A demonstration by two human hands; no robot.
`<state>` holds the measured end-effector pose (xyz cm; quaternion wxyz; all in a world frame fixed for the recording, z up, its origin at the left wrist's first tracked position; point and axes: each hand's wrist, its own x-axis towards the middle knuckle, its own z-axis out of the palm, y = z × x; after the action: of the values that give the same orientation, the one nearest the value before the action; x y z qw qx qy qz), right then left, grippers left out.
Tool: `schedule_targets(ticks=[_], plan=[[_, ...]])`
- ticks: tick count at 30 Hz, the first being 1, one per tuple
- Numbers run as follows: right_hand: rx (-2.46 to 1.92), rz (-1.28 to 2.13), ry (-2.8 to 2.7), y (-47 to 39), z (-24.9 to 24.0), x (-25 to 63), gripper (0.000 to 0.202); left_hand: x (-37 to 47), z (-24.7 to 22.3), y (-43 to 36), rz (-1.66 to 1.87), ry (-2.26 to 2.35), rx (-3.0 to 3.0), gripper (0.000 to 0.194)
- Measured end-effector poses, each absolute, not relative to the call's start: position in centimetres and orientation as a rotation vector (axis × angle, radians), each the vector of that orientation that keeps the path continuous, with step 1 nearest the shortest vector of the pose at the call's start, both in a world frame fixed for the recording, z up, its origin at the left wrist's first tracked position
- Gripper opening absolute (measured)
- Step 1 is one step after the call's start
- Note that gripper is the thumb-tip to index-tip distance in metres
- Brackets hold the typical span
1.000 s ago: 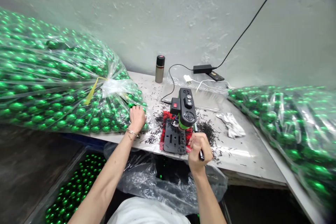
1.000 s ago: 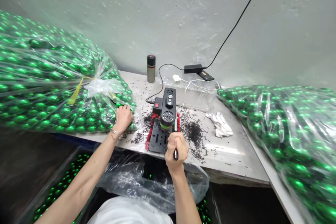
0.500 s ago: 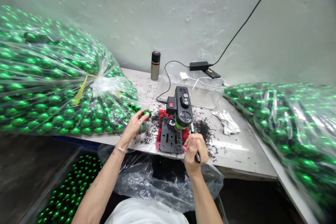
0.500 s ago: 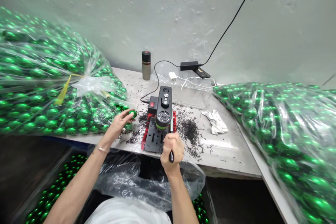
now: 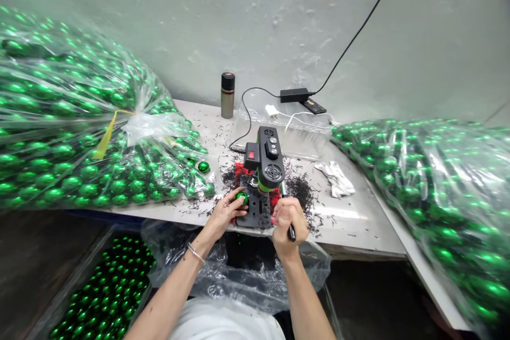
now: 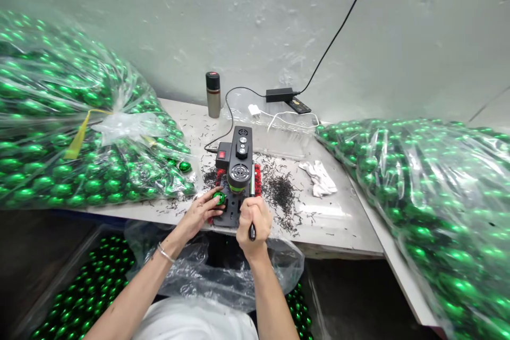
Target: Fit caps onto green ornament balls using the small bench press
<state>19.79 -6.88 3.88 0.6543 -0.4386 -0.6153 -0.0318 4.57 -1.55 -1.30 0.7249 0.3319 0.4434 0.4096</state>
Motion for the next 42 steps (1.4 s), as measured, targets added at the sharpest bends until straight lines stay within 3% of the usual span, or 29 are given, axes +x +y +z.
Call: schedule_targets(ticks=[12, 17, 27, 35, 42], plan=[[-0.996, -0.099, -1.409, -6.9, 3.9, 19.7, 0.028, 6.0, -2.0, -1.4, 0.772, 1.301, 1.768, 0.044], [-0.996, -0.087, -1.416, -6.9, 3.8, 19.8, 0.027, 6.8, -2.8, -1.8, 0.893, 1.249, 2.070, 0.034], [-0.985, -0.089, -1.424, -7.0, 2.9, 19.9, 0.027, 7.6, -5.0, -1.8, 1.118, 1.295, 2.242, 0.031], [-0.930, -0.192, -1.426, -6.1, -1.6, 20.2, 0.031, 7.6, -5.3, -1.8, 1.125, 1.310, 2.252, 0.032], [-0.956, -0.189, -1.403, -6.0, -2.4, 20.2, 0.031, 7.6, -5.4, -1.8, 1.078, 1.311, 2.203, 0.031]])
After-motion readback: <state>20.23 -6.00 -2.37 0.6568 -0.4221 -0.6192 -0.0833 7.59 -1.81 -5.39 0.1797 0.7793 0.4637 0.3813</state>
